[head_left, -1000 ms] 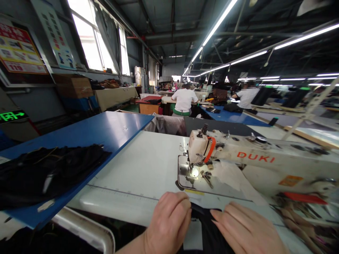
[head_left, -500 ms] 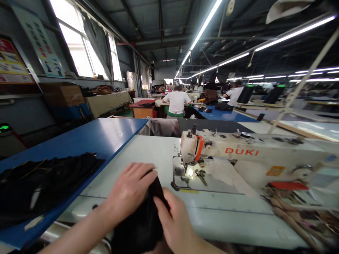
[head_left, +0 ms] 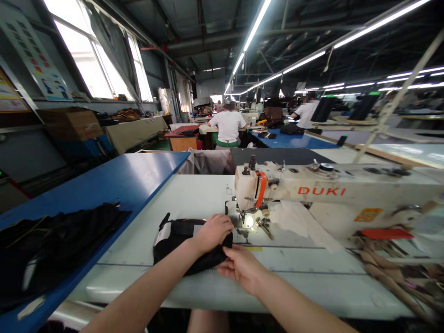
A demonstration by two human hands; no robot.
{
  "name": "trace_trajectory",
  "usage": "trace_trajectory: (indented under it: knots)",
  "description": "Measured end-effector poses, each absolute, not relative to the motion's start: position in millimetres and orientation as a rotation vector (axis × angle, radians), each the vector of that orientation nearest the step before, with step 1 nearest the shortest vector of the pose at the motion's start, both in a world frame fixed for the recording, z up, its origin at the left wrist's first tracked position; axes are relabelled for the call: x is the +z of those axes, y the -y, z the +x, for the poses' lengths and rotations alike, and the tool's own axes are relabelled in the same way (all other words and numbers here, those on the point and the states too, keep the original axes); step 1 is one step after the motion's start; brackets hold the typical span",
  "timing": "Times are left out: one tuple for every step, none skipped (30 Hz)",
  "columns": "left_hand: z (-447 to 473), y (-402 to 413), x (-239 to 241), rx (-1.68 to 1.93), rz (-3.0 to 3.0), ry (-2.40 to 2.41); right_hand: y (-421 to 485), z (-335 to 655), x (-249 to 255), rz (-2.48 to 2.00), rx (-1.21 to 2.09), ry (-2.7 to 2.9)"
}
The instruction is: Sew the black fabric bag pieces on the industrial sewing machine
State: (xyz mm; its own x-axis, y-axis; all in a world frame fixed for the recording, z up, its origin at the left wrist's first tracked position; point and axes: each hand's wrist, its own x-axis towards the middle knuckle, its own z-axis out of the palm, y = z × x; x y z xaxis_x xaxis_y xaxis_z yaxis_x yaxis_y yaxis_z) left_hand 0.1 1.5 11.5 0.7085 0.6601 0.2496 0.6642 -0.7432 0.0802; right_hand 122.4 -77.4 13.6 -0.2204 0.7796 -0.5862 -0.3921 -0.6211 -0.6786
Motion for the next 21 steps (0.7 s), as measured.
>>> trace_trajectory:
  knots:
    - [2, 0, 11, -0.464, -2.906, 1.125, 78, 132, 14, -1.269, 1.946, 0.553]
    - [4, 1, 12, -0.499, -2.921, 1.124, 79, 141, 14, -1.295, 1.962, 0.636]
    - [4, 1, 14, -0.513, -2.932, 1.12, 79, 149, 14, -1.325, 1.961, 0.758]
    - [5, 2, 15, -0.518, -2.939, 1.118, 79, 156, 13, -1.36, 1.926, 0.922]
    - [5, 2, 17, -0.522, -2.94, 1.123, 77, 162, 13, -1.391, 1.838, 1.123]
    - [5, 2, 17, -0.524, -2.939, 1.129, 76, 167, 12, -1.413, 1.683, 1.342]
    - [5, 2, 18, -0.524, -2.937, 1.133, 74, 172, 12, -1.422, 1.462, 1.549]
    - [5, 2, 18, -0.524, -2.936, 1.136, 71, 176, 11, -1.414, 1.195, 1.733]
    - [5, 2, 17, -0.521, -2.936, 1.138, 68, 178, 11, -1.383, 0.916, 1.893]
    - [5, 2, 17, -0.518, -2.937, 1.14, 65, 180, 11, -1.328, 0.654, 2.031]
    - [6, 2, 17, -0.515, -2.938, 1.142, 62, 181, 11, -1.257, 0.431, 2.152]
    - [6, 1, 18, -0.511, -2.939, 1.145, 59, 181, 11, -1.178, 0.252, 2.261]
    - [7, 1, 18, -0.506, -2.941, 1.147, 55, 181, 11, -1.092, 0.116, 2.361]
    - [7, 0, 19, -0.502, -2.942, 1.148, 52, 181, 11, -1.01, 0.012, 2.449]
    - [8, -1, 19, -0.496, -2.945, 1.148, 49, 181, 9, -0.943, -0.069, 2.516]
    - [8, -3, 20, -0.491, -2.948, 1.147, 46, 182, 8, -0.896, -0.124, 2.561]
    - [9, -4, 21, -0.485, -2.951, 1.144, 44, 183, 6, -0.871, -0.158, 2.588]
    - [10, -6, 21, -0.48, -2.95, 1.145, 42, 185, 5, -0.866, -0.172, 2.601]
    - [12, -7, 21, -0.484, -2.941, 1.159, 40, 187, 3, -0.876, -0.176, 2.601]
    - [14, -8, 21, -0.502, -2.917, 1.194, 39, 190, 2, -0.895, -0.173, 2.588]
    - [16, -9, 21, -0.535, -2.876, 1.25, 38, 193, 1, -0.917, -0.166, 2.571]
